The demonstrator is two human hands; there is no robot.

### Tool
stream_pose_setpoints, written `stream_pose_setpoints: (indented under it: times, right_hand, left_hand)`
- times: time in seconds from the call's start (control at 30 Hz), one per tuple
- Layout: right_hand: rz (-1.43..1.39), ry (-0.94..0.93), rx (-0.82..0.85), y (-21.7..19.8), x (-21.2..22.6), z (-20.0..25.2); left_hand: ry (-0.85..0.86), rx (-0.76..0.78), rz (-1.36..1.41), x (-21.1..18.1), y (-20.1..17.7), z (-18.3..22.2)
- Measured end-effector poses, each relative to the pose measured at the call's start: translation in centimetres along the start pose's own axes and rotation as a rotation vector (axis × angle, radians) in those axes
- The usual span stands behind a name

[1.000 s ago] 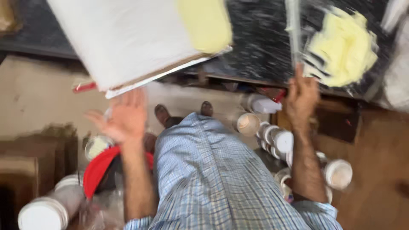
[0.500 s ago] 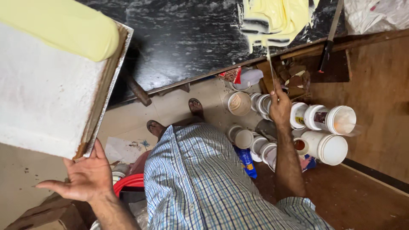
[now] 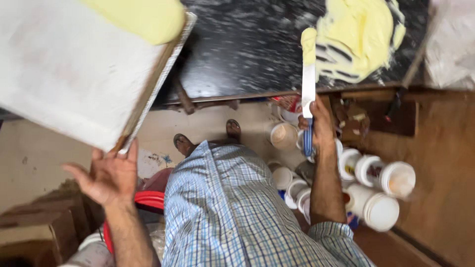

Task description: The person frosts a cake by spreading a pale yellow cream across its top surface with a long palette knife.

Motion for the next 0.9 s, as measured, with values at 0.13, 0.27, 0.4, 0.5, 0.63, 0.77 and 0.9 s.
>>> stream_pose_setpoints:
  times: [0.13,0.27,0.4,0.5,0.63,0.77,0.9]
  right_hand:
    - [-0.137,-0.025,0.304,7.1,2.4,0.7]
    - [0.291,-0.334,0.499,13.6,7.2,1.9]
    - [1.071,-0.974,0.643,20.3,11.3,2.5]
    - [1.525,-1.082,0.488,23.9,12.5,0.0]
    - [1.463,-0.872,0.596,26.2,12.1,-1.3]
    - [1.389,-0.58,0.716,27.4,9.4,2.8]
    - [1.539,-1.02,0.809,28.4,8.4,5.0]
  left_hand:
    - [0.0,0.015,-0.233,0.1,2.0,-0.1]
    - [0.018,0.048,-0.229,-0.2,3.4,-0.5]
    - [-0.026,0.113,-0.18,-0.1,3.5,-0.7]
    - [-0.027,0.146,-0.154,0.1,3.3,-0.8]
    - [-0.011,0.14,-0.144,0.6,3.3,-1.1]
    - [-0.004,0.147,-0.17,0.8,3.3,-1.0]
    - [-0.003,0.163,-0.198,0.7,3.4,-1.0]
Point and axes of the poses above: each hand's wrist, its own z-axis away from the middle knuckle, its own y-axis out of the palm, x = y × z, the point moved 2 cm from there along -z, towards the middle knuckle, and after that the axes turned 15 degrees about -y, right-handed, at the moved point
